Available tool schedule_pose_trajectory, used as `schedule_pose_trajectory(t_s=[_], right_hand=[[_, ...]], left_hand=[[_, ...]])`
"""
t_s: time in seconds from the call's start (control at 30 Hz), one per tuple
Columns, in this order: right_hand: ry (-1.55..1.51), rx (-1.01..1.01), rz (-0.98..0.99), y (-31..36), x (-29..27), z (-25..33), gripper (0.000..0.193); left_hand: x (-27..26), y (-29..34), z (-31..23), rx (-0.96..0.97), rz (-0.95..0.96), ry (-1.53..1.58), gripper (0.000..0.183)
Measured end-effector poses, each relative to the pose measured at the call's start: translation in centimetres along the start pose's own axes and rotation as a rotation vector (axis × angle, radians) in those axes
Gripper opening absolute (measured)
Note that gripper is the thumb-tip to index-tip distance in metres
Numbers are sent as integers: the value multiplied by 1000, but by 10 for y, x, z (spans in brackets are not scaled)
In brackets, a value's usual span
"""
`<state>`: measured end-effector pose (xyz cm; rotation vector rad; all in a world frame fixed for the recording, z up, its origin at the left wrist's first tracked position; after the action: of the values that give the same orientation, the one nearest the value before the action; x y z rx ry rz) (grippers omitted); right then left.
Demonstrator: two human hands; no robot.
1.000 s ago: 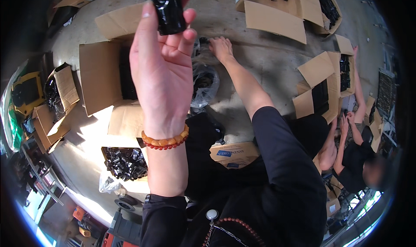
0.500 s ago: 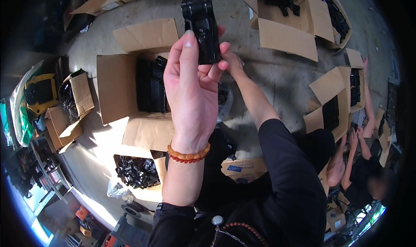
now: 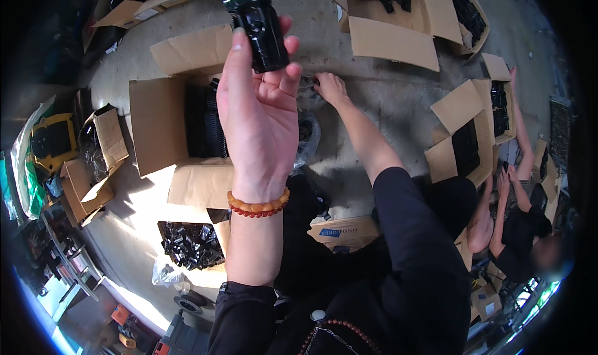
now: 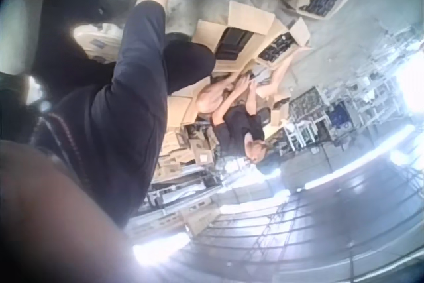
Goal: The person takes black metal components from boxes and bags, fitting smaller cylindrical pins and additional bracket pieces together by hand.
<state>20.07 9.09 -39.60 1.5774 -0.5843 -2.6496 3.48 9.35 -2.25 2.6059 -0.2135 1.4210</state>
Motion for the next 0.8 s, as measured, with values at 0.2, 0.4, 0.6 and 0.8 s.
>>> schedule_pose_trajectory(t_s=[0.2, 0.4, 0.6, 0.8], right_hand=[[63, 39, 84, -7, 14, 7, 27], [119, 4, -34, -24, 27, 37, 19], [127, -6, -130, -45, 57, 17, 18], [-123, -92, -185, -10, -9, 42, 20]], left_hand=[[-3, -4, 5, -95, -5, 213, 38], [-9, -8, 9, -138, 13, 205, 39], [2, -9, 21, -143, 61, 18, 41], [9, -5, 24, -147, 24, -106, 39]])
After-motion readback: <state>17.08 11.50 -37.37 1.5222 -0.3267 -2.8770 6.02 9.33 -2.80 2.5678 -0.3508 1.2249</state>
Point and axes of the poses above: each hand's wrist, its own y-axis away from the middle knuckle, its own x-axis out of the palm, z = x × y, the point moved 7 cm from there along -y, towards the middle knuckle, and after that the axes turned 4 degrees about x, right-handed, at the moved point
